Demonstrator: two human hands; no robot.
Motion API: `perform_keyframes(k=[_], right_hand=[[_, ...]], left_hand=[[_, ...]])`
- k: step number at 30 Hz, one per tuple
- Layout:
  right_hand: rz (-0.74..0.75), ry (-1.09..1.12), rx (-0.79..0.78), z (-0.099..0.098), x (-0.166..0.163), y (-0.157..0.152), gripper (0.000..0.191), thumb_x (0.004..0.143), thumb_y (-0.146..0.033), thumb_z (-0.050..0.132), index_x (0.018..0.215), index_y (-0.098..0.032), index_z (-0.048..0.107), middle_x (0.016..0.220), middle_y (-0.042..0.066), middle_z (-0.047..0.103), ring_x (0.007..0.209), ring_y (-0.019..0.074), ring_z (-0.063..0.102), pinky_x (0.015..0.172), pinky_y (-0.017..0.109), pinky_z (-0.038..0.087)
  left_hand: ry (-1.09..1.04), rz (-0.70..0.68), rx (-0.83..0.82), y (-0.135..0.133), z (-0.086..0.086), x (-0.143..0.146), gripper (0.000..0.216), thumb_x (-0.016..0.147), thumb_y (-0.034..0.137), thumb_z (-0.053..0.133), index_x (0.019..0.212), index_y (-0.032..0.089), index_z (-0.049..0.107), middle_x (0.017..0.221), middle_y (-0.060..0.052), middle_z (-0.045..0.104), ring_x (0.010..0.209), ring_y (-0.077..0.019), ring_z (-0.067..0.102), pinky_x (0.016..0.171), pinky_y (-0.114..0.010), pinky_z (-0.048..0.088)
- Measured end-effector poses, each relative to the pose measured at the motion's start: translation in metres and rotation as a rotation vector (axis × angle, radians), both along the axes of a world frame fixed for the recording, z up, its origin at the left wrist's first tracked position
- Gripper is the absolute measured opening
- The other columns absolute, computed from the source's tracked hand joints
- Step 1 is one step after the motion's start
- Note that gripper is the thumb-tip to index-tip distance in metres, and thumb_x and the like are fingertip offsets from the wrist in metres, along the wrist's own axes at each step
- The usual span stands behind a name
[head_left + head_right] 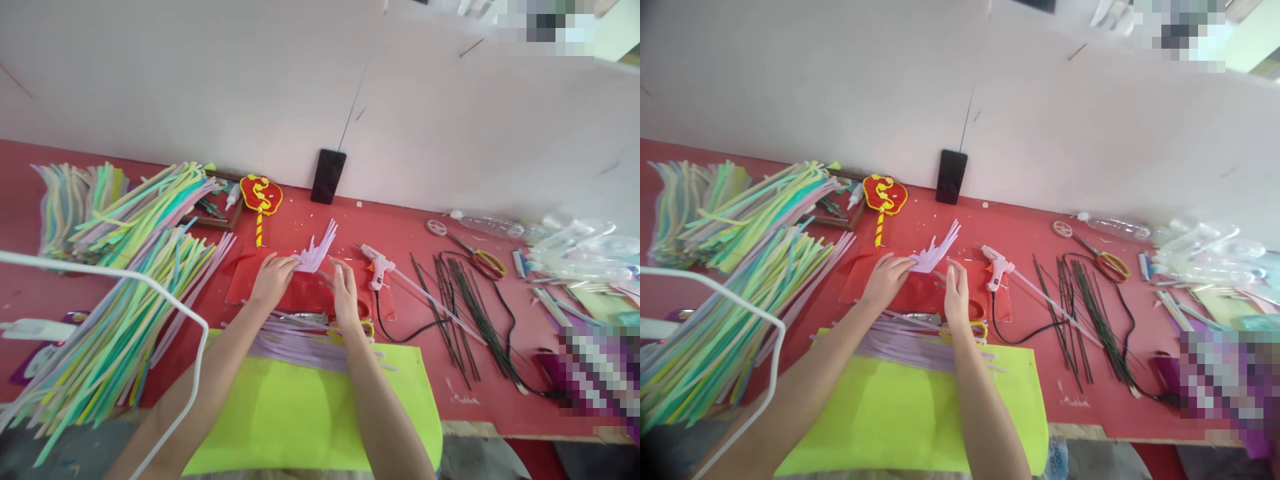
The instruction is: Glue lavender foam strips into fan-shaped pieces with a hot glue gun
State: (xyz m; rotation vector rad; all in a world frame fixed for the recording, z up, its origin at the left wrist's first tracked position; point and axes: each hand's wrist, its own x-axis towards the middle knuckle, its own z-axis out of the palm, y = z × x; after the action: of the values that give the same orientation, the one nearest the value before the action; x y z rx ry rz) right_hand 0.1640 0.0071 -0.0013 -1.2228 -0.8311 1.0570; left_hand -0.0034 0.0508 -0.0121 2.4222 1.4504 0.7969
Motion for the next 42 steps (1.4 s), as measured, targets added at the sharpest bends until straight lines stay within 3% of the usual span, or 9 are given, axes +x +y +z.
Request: perform_keyframes(k=[5,9,11,15,20,27,30,35,42], right_hand=[[-0.078,-0.17,0.025,0.007,0.002,-0.004,0.036,0.084,-0.051,0.047,0.102,-0.02,0.054,0.117,0.008,0.06,0.064,0.0104,0.062,0.055,0.024,0.047],[-0.089,-0.108,0.022,0.007,0.006,-0.004,0.036,0.084,-0.052,0.047,0.097,-0.019,0.054,0.107,0.007,0.064,0.059,0.0086,0.059,0.053,0.022,0.046],[-0.065,-0.08,0.023,0.006,0.007,-0.003,0.036,0.083,-0.052,0.049,0.094,-0.019,0.055,0.101,0.006,0.065,0.059,0.009,0.058,0.053,0.022,0.046],[-0.006,-0.07,0.024,0.006,0.007,-0.004,0.034,0.081,-0.051,0.053,0.088,-0.018,0.058,0.091,0.004,0.066,0.059,0.0098,0.059,0.054,0.023,0.047],[0.01,-0.064,0.019,0.005,0.006,-0.003,0.034,0.079,-0.051,0.056,0.086,-0.018,0.059,0.088,0.004,0.066,0.058,0.0102,0.058,0.054,0.024,0.047],[0.046,-0.113,0.002,0.009,0.003,-0.004,0.036,0.079,-0.052,0.055,0.088,-0.018,0.061,0.091,0.004,0.067,0.062,0.0109,0.059,0.055,0.024,0.047],[0.072,-0.125,0.009,0.013,0.002,-0.005,0.035,0.079,-0.052,0.057,0.085,-0.018,0.062,0.08,0.002,0.065,0.057,0.0094,0.054,0.054,0.024,0.045],[0.125,-0.104,0.022,0.016,0.001,-0.007,0.038,0.077,-0.056,0.059,0.065,-0.02,0.054,0.053,-0.006,0.045,0.042,0.0062,0.034,0.042,0.022,0.032],[0.082,0.008,0.021,0.005,0.005,-0.003,0.039,0.076,-0.053,0.063,0.06,-0.019,0.052,0.049,-0.006,0.045,0.041,0.0057,0.037,0.041,0.022,0.03]], left_hand=[[-0.356,0.195,0.038,-0.005,0.007,-0.006,0.024,0.086,0.023,0.048,0.098,0.02,0.069,0.099,-0.006,0.073,0.092,-0.0211,0.064,0.097,-0.038,0.041],[-0.718,0.369,-0.197,-0.008,0.012,-0.008,0.018,0.08,0.031,0.058,0.08,0.016,0.069,0.073,-0.002,0.068,0.072,-0.017,0.061,0.07,-0.026,0.045],[-0.912,0.378,-0.337,-0.007,0.01,-0.006,0.019,0.075,0.034,0.064,0.075,0.016,0.069,0.065,0.001,0.065,0.068,-0.0147,0.058,0.066,-0.023,0.042],[-1.295,0.312,-0.552,-0.005,0.006,0.003,0.032,0.065,0.041,0.073,0.083,0.015,0.072,0.073,0.001,0.068,0.074,-0.0156,0.061,0.073,-0.025,0.045],[-1.534,0.241,-0.693,-0.007,0.006,0.009,0.038,0.055,0.039,0.081,0.083,0.014,0.072,0.076,-0.003,0.072,0.075,-0.0159,0.065,0.076,-0.027,0.046],[-1.607,0.218,-0.833,-0.011,0.012,0.012,0.036,0.05,0.034,0.085,0.076,0.014,0.071,0.073,-0.001,0.071,0.064,-0.0109,0.063,0.064,-0.022,0.045],[-1.565,0.199,-0.868,-0.013,0.012,0.016,0.035,0.049,0.035,0.085,0.074,0.015,0.07,0.068,0.001,0.07,0.06,-0.0095,0.061,0.061,-0.021,0.044],[-1.44,0.123,-0.867,-0.018,0.011,0.02,0.039,0.049,0.042,0.084,0.075,0.016,0.072,0.07,-0.001,0.071,0.067,-0.0143,0.063,0.071,-0.026,0.048],[-1.243,0.082,-0.833,-0.02,0.004,0.017,0.037,0.06,0.046,0.078,0.083,0.017,0.074,0.077,-0.003,0.072,0.076,-0.017,0.065,0.076,-0.027,0.047]])
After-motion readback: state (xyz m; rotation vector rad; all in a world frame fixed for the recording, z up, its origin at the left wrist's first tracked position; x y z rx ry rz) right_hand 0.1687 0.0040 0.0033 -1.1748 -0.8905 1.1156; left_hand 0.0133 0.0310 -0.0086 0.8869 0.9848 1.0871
